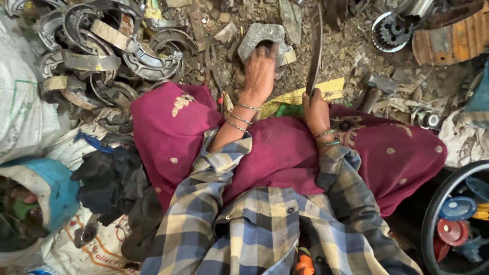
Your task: The person sits on the ground and repeatedly strikes a small metal piece with a hammer while holding it against a hexagonal metal block. The person adjusts the metal piece between strikes and continues hammering throughout the clip.
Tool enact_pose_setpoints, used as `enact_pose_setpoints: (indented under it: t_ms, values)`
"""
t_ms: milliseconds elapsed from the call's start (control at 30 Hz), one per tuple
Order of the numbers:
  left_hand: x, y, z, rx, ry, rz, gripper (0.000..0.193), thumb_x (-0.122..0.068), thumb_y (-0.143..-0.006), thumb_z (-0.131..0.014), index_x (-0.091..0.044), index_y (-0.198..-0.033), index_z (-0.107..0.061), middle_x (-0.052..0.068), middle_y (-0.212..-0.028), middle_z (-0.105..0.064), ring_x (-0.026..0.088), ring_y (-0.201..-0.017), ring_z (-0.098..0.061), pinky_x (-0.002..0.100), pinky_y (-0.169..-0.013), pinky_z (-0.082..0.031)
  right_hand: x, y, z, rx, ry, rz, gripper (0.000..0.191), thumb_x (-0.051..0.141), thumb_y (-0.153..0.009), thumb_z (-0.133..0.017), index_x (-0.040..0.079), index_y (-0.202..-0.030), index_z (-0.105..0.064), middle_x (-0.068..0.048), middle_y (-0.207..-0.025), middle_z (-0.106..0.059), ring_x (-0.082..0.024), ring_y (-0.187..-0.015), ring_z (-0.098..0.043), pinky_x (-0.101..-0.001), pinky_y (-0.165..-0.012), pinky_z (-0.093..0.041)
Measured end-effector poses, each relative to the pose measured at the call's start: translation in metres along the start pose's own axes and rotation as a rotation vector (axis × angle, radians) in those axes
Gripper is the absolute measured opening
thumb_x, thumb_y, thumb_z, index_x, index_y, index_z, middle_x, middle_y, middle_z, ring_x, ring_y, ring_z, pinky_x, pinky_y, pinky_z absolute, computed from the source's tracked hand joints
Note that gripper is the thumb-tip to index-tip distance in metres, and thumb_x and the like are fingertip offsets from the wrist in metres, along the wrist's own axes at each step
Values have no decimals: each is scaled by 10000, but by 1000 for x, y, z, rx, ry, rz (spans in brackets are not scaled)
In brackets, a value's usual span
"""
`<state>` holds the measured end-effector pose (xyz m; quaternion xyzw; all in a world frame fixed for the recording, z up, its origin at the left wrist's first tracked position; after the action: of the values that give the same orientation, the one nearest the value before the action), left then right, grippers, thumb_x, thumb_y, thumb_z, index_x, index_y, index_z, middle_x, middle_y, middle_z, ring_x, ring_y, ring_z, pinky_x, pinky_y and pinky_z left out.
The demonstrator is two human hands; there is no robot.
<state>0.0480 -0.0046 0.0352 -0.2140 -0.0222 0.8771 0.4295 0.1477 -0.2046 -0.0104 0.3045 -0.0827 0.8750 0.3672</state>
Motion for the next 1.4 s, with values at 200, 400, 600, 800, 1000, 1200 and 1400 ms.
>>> enact_pose_setpoints:
  t_ms: [200,400,600,800,1000,1200,1400]
  values:
    - [-19,-2,-5,30,128,-1,558,-332,-906,-767,-111,-1391,-602,206,-1105,-674,376,-1049,-630,519,-927,-481,-10,-9,-18,81,-31,-68,290,250,-1050,-610,-29,-1088,-540,-341,-863,-654,-543,-845,-636,-586,-694,-491]
    - [1,-6,13,-101,527,106,462,-235,-820,-871,-88,-1214,-679,149,-1128,-733,322,-1000,-710,430,-889,-570,-2,-10,-18,73,-62,-52,305,251,-1036,-615,-31,-1118,-535,-349,-904,-660,-553,-899,-632,-584,-730,-499]
    - [16,-6,17,-72,1011,331,453,-161,-784,-882,-42,-1135,-621,119,-1021,-791,261,-938,-804,359,-864,-631,0,-10,-19,91,-64,-58,319,251,-1025,-636,-32,-1128,-531,-349,-928,-664,-558,-912,-628,-588,-755,-495]
    - [19,-9,21,-191,752,187,846,-236,-647,-995,48,-1320,-568,240,-1221,-698,348,-1118,-706,374,-983,-550,-2,-9,-20,99,-81,-55,298,231,-1022,-627,-29,-1127,-528,-342,-934,-668,-550,-909,-635,-579,-765,-508]
    - [23,-8,15,-226,794,201,838,-260,-658,-1005,79,-1304,-592,248,-1223,-704,354,-1133,-702,392,-986,-544,-6,-10,-22,111,-60,-15,308,212,-1002,-634,-34,-1147,-517,-340,-962,-669,-548,-913,-638,-578,-773,-511]
    - [14,-8,19,-179,884,191,648,-346,-824,-911,58,-1240,-621,161,-1001,-763,233,-917,-755,352,-800,-599,-7,-10,-22,124,-115,-49,266,186,-981,-632,-15,-1135,-550,-300,-988,-698,-497,-947,-675,-535,-792,-536]
    - [13,-6,-2,-22,1532,405,653,-478,-882,-763,26,-1254,-578,84,-1077,-683,131,-822,-723,308,-625,-641,-4,-8,-21,147,-129,-107,277,214,-987,-656,-4,-1132,-565,-267,-976,-715,-458,-936,-699,-508,-793,-546]
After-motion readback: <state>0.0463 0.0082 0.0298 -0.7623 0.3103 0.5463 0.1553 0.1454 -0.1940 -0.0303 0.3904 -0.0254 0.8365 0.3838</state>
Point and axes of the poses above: each hand's wrist, its own y-axis away from the middle knuckle, its own z-axis out of the back of the hand, x = y × z, the point moved 7 cm from there along -y, towards the middle knuckle
